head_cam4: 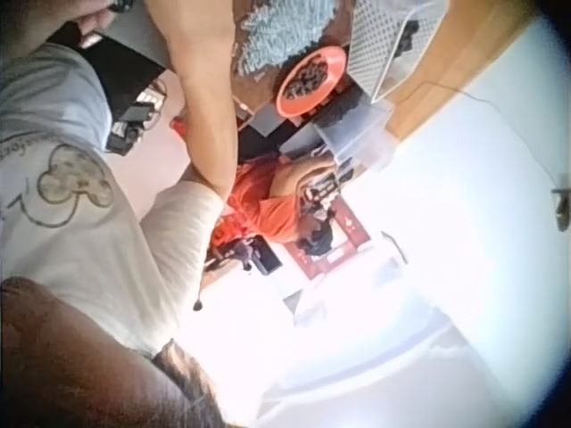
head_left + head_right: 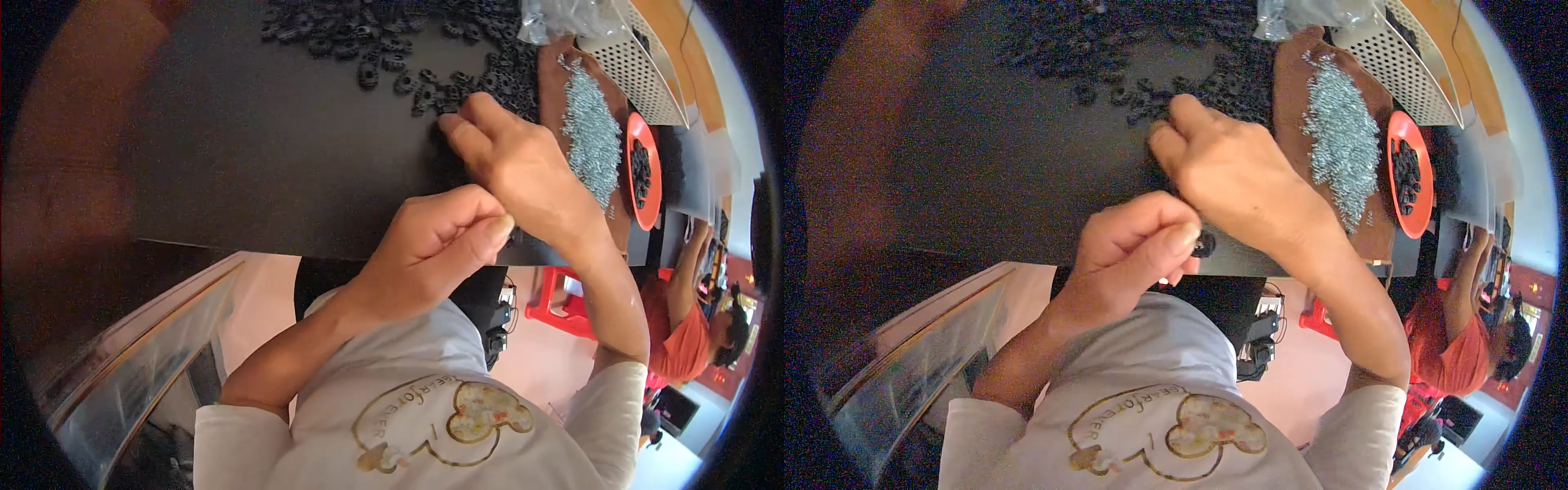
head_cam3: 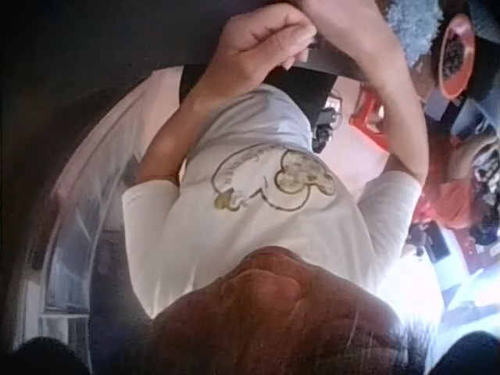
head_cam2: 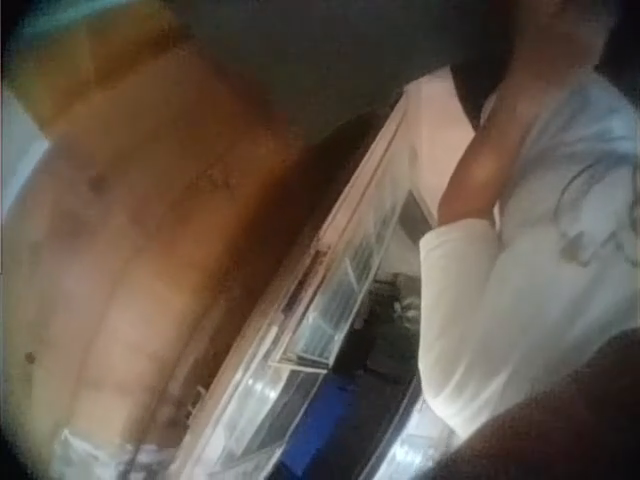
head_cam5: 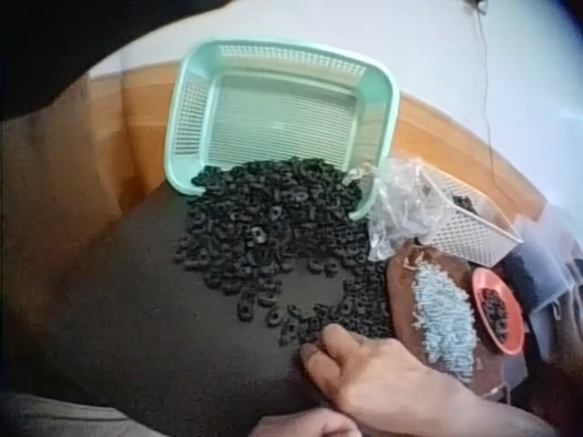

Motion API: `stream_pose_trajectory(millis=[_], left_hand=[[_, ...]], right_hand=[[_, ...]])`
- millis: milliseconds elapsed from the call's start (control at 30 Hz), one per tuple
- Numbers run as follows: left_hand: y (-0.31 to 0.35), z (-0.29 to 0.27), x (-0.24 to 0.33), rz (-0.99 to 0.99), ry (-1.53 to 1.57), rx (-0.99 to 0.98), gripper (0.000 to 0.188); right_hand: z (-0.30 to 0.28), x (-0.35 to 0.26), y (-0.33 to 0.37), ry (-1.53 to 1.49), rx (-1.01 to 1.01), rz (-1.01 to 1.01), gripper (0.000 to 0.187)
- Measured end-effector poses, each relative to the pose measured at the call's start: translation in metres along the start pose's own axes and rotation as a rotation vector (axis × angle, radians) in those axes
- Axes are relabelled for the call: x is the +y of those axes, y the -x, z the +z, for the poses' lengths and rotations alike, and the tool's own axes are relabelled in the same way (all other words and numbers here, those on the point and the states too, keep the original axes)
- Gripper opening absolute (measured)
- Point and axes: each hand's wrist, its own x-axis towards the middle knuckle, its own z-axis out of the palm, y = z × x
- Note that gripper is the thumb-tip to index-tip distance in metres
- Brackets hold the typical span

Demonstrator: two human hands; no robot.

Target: Assembling small black plastic components by inserting tiny silver pins or beads into them.

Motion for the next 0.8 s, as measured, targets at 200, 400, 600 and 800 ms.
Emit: stream_pose_trajectory(millis=[200, 400, 600, 800], left_hand=[[0.0, -0.002, 0.002, 0.02, -0.07, -0.015, 0.019], [0.0, 0.002, 0.0, 0.015, -0.022, 0.046, 0.017], [-0.003, 0.005, -0.005, 0.044, 0.255, 0.172, 0.019], [-0.009, 0.005, -0.007, 0.051, 0.185, 0.194, 0.025]], right_hand=[[0.003, 0.002, 0.006, -0.105, 0.03, 0.048, 0.014], [0.004, 0.007, 0.019, -0.396, 0.21, 0.081, 0.015], [-0.017, -0.011, 0.049, -1.167, 0.306, 0.577, 0.008], [-0.029, -0.017, 0.069, -1.461, 0.354, 0.629, 0.005]])
